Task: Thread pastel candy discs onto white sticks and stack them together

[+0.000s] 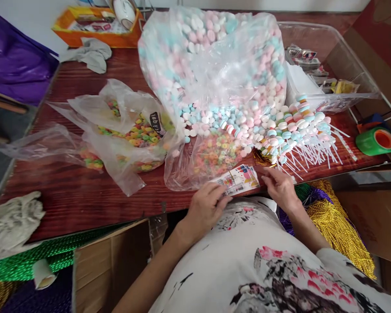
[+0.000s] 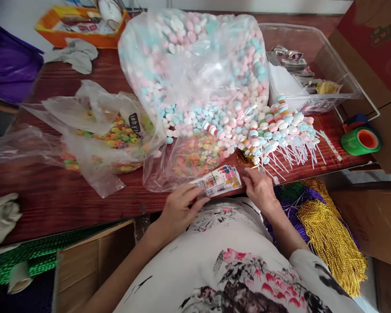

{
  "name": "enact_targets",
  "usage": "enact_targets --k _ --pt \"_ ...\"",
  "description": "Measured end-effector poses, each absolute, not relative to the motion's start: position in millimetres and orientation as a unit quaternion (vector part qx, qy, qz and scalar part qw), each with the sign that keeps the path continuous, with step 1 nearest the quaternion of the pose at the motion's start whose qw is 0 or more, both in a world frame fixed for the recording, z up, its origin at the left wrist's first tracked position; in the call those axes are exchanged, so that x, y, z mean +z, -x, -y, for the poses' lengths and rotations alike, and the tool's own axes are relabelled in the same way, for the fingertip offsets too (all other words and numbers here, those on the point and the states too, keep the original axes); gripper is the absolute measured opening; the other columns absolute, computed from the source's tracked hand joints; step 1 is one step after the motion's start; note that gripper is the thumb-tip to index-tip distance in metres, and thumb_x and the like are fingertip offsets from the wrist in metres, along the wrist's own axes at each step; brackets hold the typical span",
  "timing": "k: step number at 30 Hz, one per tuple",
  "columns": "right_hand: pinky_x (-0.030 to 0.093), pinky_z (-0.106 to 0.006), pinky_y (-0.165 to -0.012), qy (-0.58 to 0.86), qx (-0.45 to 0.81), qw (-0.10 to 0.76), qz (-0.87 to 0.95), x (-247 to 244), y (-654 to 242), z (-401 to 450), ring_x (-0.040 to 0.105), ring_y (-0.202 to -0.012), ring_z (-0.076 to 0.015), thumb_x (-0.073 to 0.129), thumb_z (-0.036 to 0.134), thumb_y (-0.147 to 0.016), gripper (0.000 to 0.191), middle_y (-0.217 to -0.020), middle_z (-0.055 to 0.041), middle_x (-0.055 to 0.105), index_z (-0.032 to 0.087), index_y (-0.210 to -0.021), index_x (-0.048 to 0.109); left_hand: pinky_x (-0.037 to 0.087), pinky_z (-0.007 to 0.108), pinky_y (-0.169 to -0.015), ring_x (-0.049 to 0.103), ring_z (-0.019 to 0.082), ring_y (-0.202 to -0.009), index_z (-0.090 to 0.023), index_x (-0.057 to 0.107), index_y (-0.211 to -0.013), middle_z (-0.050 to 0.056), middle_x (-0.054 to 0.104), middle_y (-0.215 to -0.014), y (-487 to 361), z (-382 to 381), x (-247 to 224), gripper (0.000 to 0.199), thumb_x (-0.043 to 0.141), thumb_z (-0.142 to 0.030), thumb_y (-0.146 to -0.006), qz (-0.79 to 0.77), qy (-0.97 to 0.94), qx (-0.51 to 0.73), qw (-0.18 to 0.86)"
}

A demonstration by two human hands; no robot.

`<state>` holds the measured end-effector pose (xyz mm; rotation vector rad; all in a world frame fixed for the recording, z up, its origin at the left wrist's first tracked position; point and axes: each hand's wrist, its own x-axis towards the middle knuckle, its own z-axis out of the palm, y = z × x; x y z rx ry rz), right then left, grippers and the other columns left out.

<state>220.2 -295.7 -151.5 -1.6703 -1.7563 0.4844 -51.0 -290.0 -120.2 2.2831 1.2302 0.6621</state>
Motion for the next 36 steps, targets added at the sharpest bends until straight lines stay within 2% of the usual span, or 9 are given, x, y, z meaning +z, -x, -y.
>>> enact_targets --k 6,9,13,16,21,26,29,33,36 --pt "0.055 -0.031 -0.077 0.570 0.200 0.371 0.705 -129.3 -208.3 301.2 0.069 -0.086 -0.0188 0.050 0.021 -0.094 0.024 -0.098 -0.0071 0.073 0.022 -0.112 0.066 0.052 0.037 -0.073 0.054 0.027 -0.096 -0.017 0.064 -0.094 0.012 0.061 -0.097 13.2 278.4 -130.9 0.011 0.057 -0.025 -0.091 -0.450 -0.881 0.106 0.096" --pt "0.050 -0.030 -0.074 0.555 0.168 0.258 0.773 -123.3 -184.5 288.1 0.067 -0.092 -0.0207 0.048 0.022 -0.096 0.024 -0.102 -0.0103 0.071 0.019 -0.112 0.065 0.051 0.037 -0.073 0.053 0.025 -0.092 -0.017 0.063 -0.091 0.011 0.060 -0.094 13.0 276.5 -135.8 0.010 0.054 -0.021 -0.092 -0.434 -0.893 0.100 0.060" --pt "0.035 -0.028 -0.060 0.572 0.140 0.052 0.806 -124.4 -159.1 263.3 0.062 -0.081 -0.0203 0.047 0.022 -0.095 0.022 -0.097 -0.0119 0.068 0.016 -0.096 0.068 0.050 0.037 -0.076 0.054 0.024 -0.088 -0.014 0.065 -0.094 0.011 0.062 -0.092 18.1 275.3 -144.5 0.016 0.049 -0.017 -0.094 -0.384 -0.912 0.126 0.070" --pt "0.026 -0.029 -0.056 0.584 0.129 -0.004 0.802 -126.6 -159.4 253.6 0.058 -0.073 -0.0179 0.047 0.016 -0.093 0.022 -0.091 -0.0116 0.067 0.015 -0.089 0.069 0.048 0.037 -0.075 0.054 0.024 -0.088 -0.013 0.066 -0.096 0.011 0.063 -0.093 20.9 272.5 -150.1 0.020 0.046 -0.015 -0.095 -0.347 -0.923 0.144 0.081" --pt "0.018 -0.031 -0.054 0.687 0.051 -0.013 0.724 -124.5 -188.2 258.3 0.051 -0.063 -0.0156 0.046 0.017 -0.093 0.024 -0.089 -0.0133 0.066 0.013 -0.088 0.068 0.046 0.035 -0.076 0.054 0.022 -0.086 -0.015 0.068 -0.094 0.009 0.063 -0.089 23.3 264.3 -152.5 0.023 0.045 -0.014 -0.095 -0.291 -0.939 0.163 0.084" --pt "0.021 -0.030 -0.054 0.632 0.054 0.028 0.773 -120.0 -188.5 269.3 0.055 -0.071 -0.0158 0.045 0.020 -0.095 0.026 -0.101 -0.0097 0.064 0.021 -0.110 0.066 0.047 0.036 -0.078 0.056 0.023 -0.089 -0.013 0.068 -0.099 0.010 0.064 -0.092 22.3 258.4 -153.1 0.021 0.048 -0.013 -0.093 -0.274 -0.939 0.187 0.085" --pt "0.023 -0.029 -0.054 0.570 0.088 0.012 0.817 -125.0 -175.7 265.4 0.058 -0.077 -0.0161 0.046 0.018 -0.094 0.023 -0.103 -0.0088 0.064 0.022 -0.104 0.067 0.046 0.035 -0.076 0.055 0.021 -0.084 -0.014 0.068 -0.094 0.008 0.064 -0.088 22.4 257.5 -155.0 0.020 0.047 -0.013 -0.094 -0.269 -0.943 0.175 0.090" --pt "0.020 -0.030 -0.052 0.634 0.058 -0.017 0.771 -129.3 -177.0 252.6 0.056 -0.068 -0.0152 0.046 0.012 -0.090 0.021 -0.096 -0.0106 0.065 0.016 -0.094 0.066 0.046 0.035 -0.076 0.055 0.021 -0.081 -0.014 0.067 -0.096 0.007 0.063 -0.084 22.3 256.3 -153.8 0.021 0.046 -0.011 -0.094 -0.273 -0.945 0.152 0.100" --pt "0.024 -0.030 -0.051 0.699 0.008 0.042 0.714 -122.4 -193.2 249.7 0.057 -0.067 -0.0153 0.042 0.014 -0.093 0.027 -0.099 -0.0121 0.066 0.014 -0.102 0.067 0.045 0.037 -0.078 0.055 0.023 -0.087 -0.013 0.064 -0.109 0.009 0.064 -0.094 16.7 254.8 -146.7 0.021 0.049 -0.018 -0.094 -0.290 -0.943 0.128 0.103"
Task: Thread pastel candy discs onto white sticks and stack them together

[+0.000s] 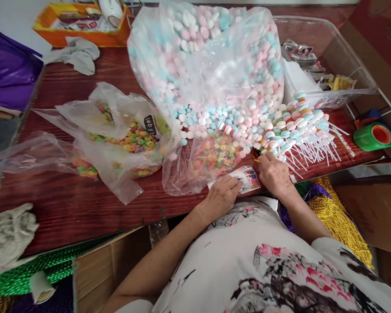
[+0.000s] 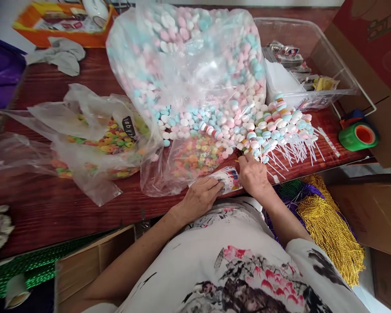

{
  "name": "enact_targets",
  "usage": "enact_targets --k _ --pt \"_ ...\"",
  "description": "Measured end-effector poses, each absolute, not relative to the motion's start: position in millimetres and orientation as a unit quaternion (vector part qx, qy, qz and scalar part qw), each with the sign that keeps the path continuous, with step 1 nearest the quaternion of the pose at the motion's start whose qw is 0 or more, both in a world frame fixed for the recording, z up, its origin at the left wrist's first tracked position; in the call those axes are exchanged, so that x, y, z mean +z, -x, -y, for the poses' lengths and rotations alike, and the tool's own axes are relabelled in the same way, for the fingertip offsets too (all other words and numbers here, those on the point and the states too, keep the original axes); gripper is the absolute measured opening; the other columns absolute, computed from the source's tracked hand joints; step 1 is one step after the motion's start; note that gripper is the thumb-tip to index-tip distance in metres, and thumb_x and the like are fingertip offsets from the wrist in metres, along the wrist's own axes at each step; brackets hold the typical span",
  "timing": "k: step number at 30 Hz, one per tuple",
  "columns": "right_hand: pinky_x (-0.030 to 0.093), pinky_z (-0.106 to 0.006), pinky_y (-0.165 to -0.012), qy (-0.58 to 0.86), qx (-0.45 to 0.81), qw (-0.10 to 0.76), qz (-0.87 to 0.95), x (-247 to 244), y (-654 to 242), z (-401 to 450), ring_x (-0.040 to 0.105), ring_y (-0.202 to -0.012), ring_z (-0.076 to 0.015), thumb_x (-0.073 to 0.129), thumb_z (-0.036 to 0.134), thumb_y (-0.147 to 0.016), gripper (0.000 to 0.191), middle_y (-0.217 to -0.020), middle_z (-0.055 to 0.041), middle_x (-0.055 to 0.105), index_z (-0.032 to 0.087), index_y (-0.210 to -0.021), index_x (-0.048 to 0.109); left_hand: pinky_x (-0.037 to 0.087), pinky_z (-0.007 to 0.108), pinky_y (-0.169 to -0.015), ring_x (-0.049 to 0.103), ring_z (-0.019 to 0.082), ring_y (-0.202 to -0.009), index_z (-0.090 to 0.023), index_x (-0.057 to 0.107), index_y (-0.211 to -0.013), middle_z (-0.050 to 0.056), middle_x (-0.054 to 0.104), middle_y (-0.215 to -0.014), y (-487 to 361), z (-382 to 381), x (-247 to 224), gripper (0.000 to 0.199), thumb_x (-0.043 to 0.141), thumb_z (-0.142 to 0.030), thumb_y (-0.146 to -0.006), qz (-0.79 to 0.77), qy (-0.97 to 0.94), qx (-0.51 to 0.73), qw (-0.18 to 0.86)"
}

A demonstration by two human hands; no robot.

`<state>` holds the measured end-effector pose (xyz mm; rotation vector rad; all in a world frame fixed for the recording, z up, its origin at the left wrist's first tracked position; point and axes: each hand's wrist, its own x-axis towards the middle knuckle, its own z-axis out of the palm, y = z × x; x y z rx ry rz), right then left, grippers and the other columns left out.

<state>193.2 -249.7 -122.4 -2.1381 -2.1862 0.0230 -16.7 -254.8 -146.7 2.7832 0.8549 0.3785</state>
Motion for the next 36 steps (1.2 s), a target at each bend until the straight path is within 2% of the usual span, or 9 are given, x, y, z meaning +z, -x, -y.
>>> enact_targets --k 4,9,12,15,20,24,28,32,36 --pt "0.036 -0.027 -0.054 0.691 -0.023 0.176 0.701 -111.3 -210.0 259.1 0.062 -0.077 -0.0182 0.045 0.022 -0.095 0.035 -0.107 -0.0118 0.067 0.017 -0.126 0.061 0.044 0.040 -0.076 0.055 0.026 -0.093 -0.012 0.060 -0.115 0.011 0.062 -0.104 3.2 256.5 -137.9 0.025 0.052 -0.021 -0.093 -0.311 -0.945 0.079 0.063" --pt "0.044 -0.025 -0.060 0.644 -0.009 0.233 0.729 -112.0 -211.9 263.6 0.065 -0.079 -0.0172 0.047 0.023 -0.095 0.029 -0.103 -0.0096 0.069 0.018 -0.116 0.067 0.041 0.038 -0.069 0.054 0.023 -0.080 -0.014 0.063 -0.093 0.008 0.062 -0.087 -3.0 260.4 -147.1 0.015 0.049 -0.009 -0.090 -0.310 -0.946 0.091 0.007" --pt "0.043 -0.025 -0.061 0.629 -0.004 0.202 0.751 -105.9 -206.2 250.2 0.065 -0.080 -0.0171 0.046 0.026 -0.097 0.028 -0.103 -0.0080 0.070 0.021 -0.113 0.068 0.039 0.037 -0.065 0.053 0.022 -0.075 -0.016 0.061 -0.083 0.007 0.060 -0.080 -0.8 259.8 -156.3 0.011 0.052 -0.011 -0.087 -0.333 -0.931 0.147 -0.001" --pt "0.042 -0.026 -0.062 0.636 -0.005 0.114 0.763 -90.7 -193.6 227.0 0.066 -0.083 -0.0196 0.042 0.026 -0.098 0.029 -0.102 -0.0084 0.069 0.022 -0.112 0.067 0.040 0.036 -0.065 0.052 0.022 -0.074 -0.016 0.061 -0.081 0.006 0.060 -0.077 -0.6 261.2 -160.6 0.011 0.052 -0.017 -0.088 -0.357 -0.914 0.194 -0.005" --pt "0.046 -0.034 -0.074 0.666 0.002 -0.041 0.745 -80.8 -169.6 182.3 0.066 -0.097 -0.0282 0.041 0.022 -0.096 0.030 -0.110 -0.0181 0.065 0.013 -0.108 0.066 0.039 0.035 -0.065 0.053 0.023 -0.078 -0.016 0.064 -0.089 0.008 0.062 -0.082 -6.3 264.0 -159.6 0.010 0.055 -0.016 -0.088 -0.397 -0.899 0.186 -0.023" --pt "0.047 -0.039 -0.081 0.672 0.013 -0.074 0.737 -85.4 -161.5 162.7 0.064 -0.106 -0.0326 0.043 0.013 -0.090 0.029 -0.115 -0.0221 0.065 0.009 -0.105 0.067 0.039 0.034 -0.065 0.053 0.022 -0.079 -0.017 0.064 -0.077 0.008 0.062 -0.082 -7.2 257.2 -157.3 0.012 0.056 -0.013 -0.086 -0.396 -0.895 0.203 -0.009" --pt "0.048 -0.038 -0.078 0.675 -0.009 -0.064 0.735 -75.2 -165.7 163.5 0.068 -0.099 -0.0316 0.042 0.016 -0.091 0.030 -0.107 -0.0200 0.069 0.012 -0.110 0.065 0.040 0.036 -0.071 0.052 0.023 -0.084 -0.018 0.065 -0.076 0.008 0.062 -0.083 -5.8 252.9 -157.1 0.020 0.053 -0.015 -0.091 -0.397 -0.891 0.221 -0.020" --pt "0.048 -0.037 -0.074 0.694 -0.012 0.047 0.719 -61.2 -182.2 168.5 0.070 -0.085 -0.0295 0.047 0.025 -0.091 0.027 -0.086 -0.0145 0.074 0.016 -0.108 0.066 0.045 0.037 -0.076 0.053 0.024 -0.087 -0.016 0.067 -0.091 0.010 0.062 -0.089 -2.0 261.3 -154.7 0.014 0.053 -0.019 -0.092 -0.420 -0.894 0.153 0.018" --pt "0.048 -0.028 -0.063 0.625 0.161 0.328 0.690 -65.6 -190.1 162.2 0.066 -0.066 -0.0187 0.058 0.032 -0.081 0.018 -0.068 -0.0051 0.069 0.018 -0.081 0.068 0.048 0.038 -0.083 0.055 0.025 -0.096 -0.014 0.068 -0.094 0.011 0.064 -0.099 4.7 267.0 -147.6 0.014 0.055 -0.015 -0.089 -0.437 -0.889 0.107 0.085"
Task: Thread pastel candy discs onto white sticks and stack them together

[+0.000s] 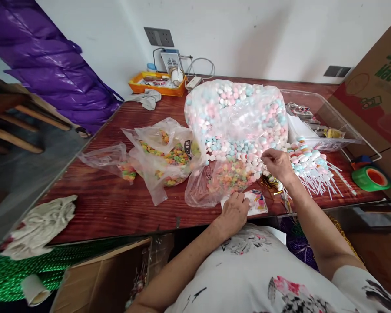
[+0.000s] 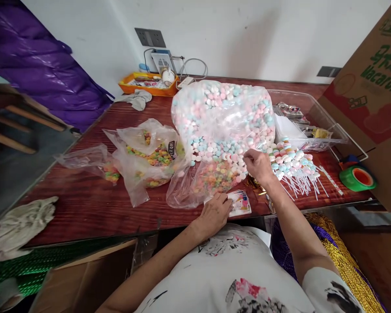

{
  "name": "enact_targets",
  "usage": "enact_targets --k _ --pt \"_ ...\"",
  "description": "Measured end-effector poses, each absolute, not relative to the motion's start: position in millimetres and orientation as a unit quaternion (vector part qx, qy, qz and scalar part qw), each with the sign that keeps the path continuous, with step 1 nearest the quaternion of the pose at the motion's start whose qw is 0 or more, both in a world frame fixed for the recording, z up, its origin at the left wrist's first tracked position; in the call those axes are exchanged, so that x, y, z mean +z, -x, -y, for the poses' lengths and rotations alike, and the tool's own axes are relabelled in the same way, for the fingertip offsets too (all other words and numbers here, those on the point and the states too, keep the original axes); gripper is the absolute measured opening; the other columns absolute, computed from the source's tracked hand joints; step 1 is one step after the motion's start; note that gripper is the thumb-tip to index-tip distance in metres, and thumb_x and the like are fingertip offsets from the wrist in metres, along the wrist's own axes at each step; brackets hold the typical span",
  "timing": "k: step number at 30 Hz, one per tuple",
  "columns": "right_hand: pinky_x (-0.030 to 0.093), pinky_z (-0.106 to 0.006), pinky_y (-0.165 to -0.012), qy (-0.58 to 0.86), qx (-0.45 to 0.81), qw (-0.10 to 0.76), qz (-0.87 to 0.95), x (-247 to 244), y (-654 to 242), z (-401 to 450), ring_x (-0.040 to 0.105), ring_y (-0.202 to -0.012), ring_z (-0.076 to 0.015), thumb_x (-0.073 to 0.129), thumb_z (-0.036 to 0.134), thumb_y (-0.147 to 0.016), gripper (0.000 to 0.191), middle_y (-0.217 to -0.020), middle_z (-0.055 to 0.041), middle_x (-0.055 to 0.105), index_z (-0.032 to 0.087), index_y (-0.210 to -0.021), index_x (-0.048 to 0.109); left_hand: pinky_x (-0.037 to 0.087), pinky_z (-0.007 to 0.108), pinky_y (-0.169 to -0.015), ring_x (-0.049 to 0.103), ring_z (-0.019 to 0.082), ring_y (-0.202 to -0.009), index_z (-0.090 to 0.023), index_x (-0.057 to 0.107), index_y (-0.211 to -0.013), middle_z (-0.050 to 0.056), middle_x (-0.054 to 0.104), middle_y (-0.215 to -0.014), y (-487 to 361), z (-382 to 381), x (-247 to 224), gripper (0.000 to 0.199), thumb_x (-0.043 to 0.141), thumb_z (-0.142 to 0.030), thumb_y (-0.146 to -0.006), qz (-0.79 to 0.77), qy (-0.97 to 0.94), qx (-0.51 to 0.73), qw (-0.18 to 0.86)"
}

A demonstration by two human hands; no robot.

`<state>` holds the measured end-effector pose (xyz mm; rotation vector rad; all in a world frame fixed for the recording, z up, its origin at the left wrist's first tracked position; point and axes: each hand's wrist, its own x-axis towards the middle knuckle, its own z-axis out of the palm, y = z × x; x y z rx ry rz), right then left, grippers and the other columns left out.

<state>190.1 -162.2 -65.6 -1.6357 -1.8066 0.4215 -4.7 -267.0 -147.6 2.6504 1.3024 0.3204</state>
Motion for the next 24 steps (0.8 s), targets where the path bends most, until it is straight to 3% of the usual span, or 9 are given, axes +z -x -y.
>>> enact_targets --k 2,5,10,13,16,18,21,24 --pt "0.045 -0.024 -0.052 0.568 0.293 0.438 0.632 -73.9 -183.8 155.4 0.059 -0.053 -0.0137 0.062 0.040 -0.077 0.023 -0.061 -0.0012 0.065 0.017 -0.077 0.065 0.048 0.037 -0.082 0.057 0.024 -0.095 -0.014 0.070 -0.084 0.011 0.065 -0.095 7.1 263.4 -146.9 0.017 0.054 -0.010 -0.087 -0.439 -0.884 0.114 0.112" --pt "0.040 -0.022 -0.043 0.530 0.379 0.501 0.570 -87.1 -168.5 143.4 0.050 -0.043 -0.0096 0.062 0.050 -0.077 0.033 -0.058 0.0011 0.062 0.017 -0.079 0.063 0.048 0.033 -0.078 0.059 0.020 -0.087 -0.015 0.072 -0.076 0.008 0.066 -0.083 9.5 252.9 -151.7 0.020 0.057 -0.013 -0.088 -0.450 -0.850 0.208 0.178" --pt "0.048 -0.024 -0.058 0.542 0.347 0.496 0.583 -101.6 -160.4 127.8 0.059 -0.058 -0.0112 0.060 0.050 -0.082 0.033 -0.077 -0.0031 0.070 0.018 -0.080 0.068 0.045 0.029 -0.071 0.059 0.016 -0.074 -0.016 0.070 -0.072 0.003 0.065 -0.073 11.3 244.5 -157.4 0.013 0.069 -0.020 -0.084 -0.464 -0.787 0.315 0.258" --pt "0.051 -0.027 -0.068 0.553 0.296 0.487 0.608 -103.7 -166.8 129.7 0.065 -0.071 -0.0143 0.058 0.046 -0.085 0.031 -0.093 -0.0067 0.073 0.017 -0.084 0.071 0.046 0.032 -0.074 0.061 0.019 -0.079 -0.016 0.071 -0.083 0.005 0.067 -0.080 8.5 249.2 -149.7 0.006 0.068 -0.020 -0.085 -0.467 -0.821 0.249 0.215" --pt "0.053 -0.029 -0.072 0.552 0.249 0.503 0.617 -99.2 -175.3 143.9 0.067 -0.076 -0.0162 0.055 0.045 -0.090 0.032 -0.094 -0.0076 0.074 0.018 -0.090 0.072 0.047 0.036 -0.077 0.061 0.024 -0.089 -0.017 0.069 -0.109 0.009 0.068 -0.092 3.4 254.4 -140.3 0.021 0.059 -0.022 -0.091 -0.457 -0.859 0.175 0.153" --pt "0.054 -0.030 -0.072 0.541 0.237 0.546 0.594 -93.3 -182.3 158.4 0.067 -0.075 -0.0158 0.057 0.044 -0.090 0.029 -0.093 -0.0066 0.074 0.019 -0.092 0.072 0.047 0.036 -0.075 0.061 0.024 -0.089 -0.017 0.071 -0.101 0.010 0.067 -0.091 1.3 254.9 -137.8 0.020 0.054 -0.022 -0.094 -0.457 -0.862 0.159 0.151" --pt "0.052 -0.027 -0.062 0.520 0.244 0.631 0.522 -84.2 -197.1 182.8 0.063 -0.065 -0.0126 0.064 0.039 -0.088 0.021 -0.085 -0.0036 0.074 0.020 -0.089 0.073 0.047 0.032 -0.072 0.061 0.020 -0.080 -0.015 0.071 -0.075 0.007 0.066 -0.080 3.3 249.9 -139.3 0.022 0.056 -0.018 -0.092 -0.445 -0.830 0.227 0.250" --pt "0.044 -0.022 -0.050 0.490 0.296 0.702 0.423 -78.6 -217.4 205.9 0.057 -0.053 -0.0090 0.070 0.033 -0.084 0.013 -0.072 -0.0004 0.071 0.020 -0.080 0.074 0.047 0.026 -0.065 0.060 0.014 -0.068 -0.015 0.071 -0.072 0.003 0.065 -0.070 11.1 240.3 -139.0 0.017 0.069 -0.024 -0.086 -0.417 -0.724 0.366 0.409"
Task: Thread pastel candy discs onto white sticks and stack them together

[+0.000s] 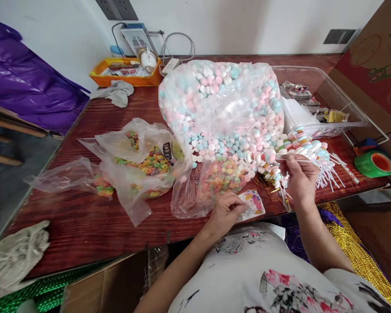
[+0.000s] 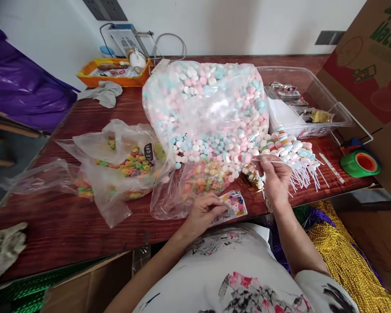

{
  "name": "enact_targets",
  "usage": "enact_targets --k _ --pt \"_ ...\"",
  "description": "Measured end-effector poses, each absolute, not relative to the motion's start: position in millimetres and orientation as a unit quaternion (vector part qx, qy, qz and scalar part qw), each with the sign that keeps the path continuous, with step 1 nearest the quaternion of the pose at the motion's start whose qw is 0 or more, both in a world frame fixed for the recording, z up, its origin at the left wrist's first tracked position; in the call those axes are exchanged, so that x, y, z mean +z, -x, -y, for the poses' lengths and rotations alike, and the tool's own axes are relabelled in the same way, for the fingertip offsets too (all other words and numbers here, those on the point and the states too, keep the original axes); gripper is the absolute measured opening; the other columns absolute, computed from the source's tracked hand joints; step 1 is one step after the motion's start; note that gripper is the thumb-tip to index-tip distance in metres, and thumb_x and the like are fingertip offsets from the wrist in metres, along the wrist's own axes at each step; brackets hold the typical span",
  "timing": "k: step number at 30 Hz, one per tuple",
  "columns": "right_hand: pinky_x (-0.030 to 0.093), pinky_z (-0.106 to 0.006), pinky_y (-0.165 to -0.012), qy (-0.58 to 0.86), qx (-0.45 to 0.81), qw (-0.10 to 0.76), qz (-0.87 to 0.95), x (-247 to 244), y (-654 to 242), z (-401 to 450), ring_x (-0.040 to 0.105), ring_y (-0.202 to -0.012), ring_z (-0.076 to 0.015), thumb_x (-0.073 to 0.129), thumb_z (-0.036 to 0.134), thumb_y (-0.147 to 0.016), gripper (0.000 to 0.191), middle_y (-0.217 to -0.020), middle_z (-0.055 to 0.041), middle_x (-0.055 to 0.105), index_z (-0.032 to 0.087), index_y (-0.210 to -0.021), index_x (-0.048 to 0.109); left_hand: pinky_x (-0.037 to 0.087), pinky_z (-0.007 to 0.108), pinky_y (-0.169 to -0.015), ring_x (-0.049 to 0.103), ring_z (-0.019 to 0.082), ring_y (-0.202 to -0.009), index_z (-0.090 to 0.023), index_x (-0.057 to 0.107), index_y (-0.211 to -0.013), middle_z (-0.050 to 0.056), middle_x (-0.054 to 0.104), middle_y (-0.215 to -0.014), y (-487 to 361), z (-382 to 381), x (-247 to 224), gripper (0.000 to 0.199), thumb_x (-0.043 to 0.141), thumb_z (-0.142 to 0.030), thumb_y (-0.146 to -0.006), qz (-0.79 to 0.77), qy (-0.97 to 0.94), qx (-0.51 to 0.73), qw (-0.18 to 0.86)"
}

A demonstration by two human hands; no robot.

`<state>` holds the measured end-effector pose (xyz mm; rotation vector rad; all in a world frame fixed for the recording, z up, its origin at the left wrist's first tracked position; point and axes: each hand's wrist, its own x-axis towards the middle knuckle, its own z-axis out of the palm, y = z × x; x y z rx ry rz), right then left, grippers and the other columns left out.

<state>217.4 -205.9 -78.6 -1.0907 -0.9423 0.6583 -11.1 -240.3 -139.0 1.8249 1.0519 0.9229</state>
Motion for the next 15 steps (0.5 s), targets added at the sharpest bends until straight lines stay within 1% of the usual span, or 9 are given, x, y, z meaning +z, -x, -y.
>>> enact_targets --k 2,4,7,11,15 --pt "0.044 -0.022 -0.049 0.469 0.351 0.720 0.371 -75.9 -230.4 219.1 0.058 -0.054 -0.0093 0.073 0.031 -0.082 0.011 -0.070 -0.0005 0.071 0.021 -0.078 0.074 0.046 0.023 -0.058 0.058 0.012 -0.062 -0.015 0.070 -0.071 0.001 0.064 -0.067 17.2 233.3 -134.9 0.019 0.076 -0.030 -0.080 -0.421 -0.661 0.427 0.452" --pt "0.046 -0.022 -0.049 0.453 0.388 0.719 0.357 -72.2 -238.4 229.3 0.061 -0.055 -0.0102 0.073 0.031 -0.082 0.010 -0.072 -0.0013 0.072 0.022 -0.078 0.075 0.044 0.022 -0.054 0.056 0.011 -0.059 -0.015 0.070 -0.070 0.001 0.064 -0.065 22.3 227.2 -128.7 0.022 0.079 -0.034 -0.077 -0.435 -0.644 0.449 0.440" --pt "0.047 -0.023 -0.048 0.443 0.398 0.699 0.396 -63.4 -237.2 237.2 0.061 -0.055 -0.0114 0.071 0.032 -0.084 0.013 -0.073 -0.0022 0.073 0.023 -0.077 0.075 0.042 0.022 -0.053 0.055 0.010 -0.057 -0.016 0.069 -0.070 -0.001 0.064 -0.064 26.6 220.5 -120.6 0.023 0.079 -0.034 -0.079 -0.437 -0.687 0.445 0.374" --pt "0.046 -0.024 -0.045 0.449 0.370 0.695 0.422 -52.0 -224.0 236.0 0.062 -0.056 -0.0134 0.075 0.035 -0.080 0.015 -0.072 -0.0036 0.073 0.022 -0.074 0.076 0.045 0.025 -0.059 0.058 0.012 -0.062 -0.019 0.067 -0.074 -0.001 0.064 -0.067 29.1 214.7 -116.9 0.021 0.073 -0.036 -0.084 -0.432 -0.751 0.424 0.263" --pt "0.050 -0.025 -0.049 0.453 0.352 0.685 0.450 -49.7 -222.4 232.1 0.066 -0.062 -0.0155 0.075 0.033 -0.080 0.011 -0.073 -0.0036 0.074 0.023 -0.078 0.078 0.048 0.026 -0.062 0.061 0.013 -0.064 -0.018 0.066 -0.078 0.000 0.066 -0.069 31.9 209.7 -115.2 0.020 0.072 -0.035 -0.085 -0.418 -0.772 0.427 0.214"
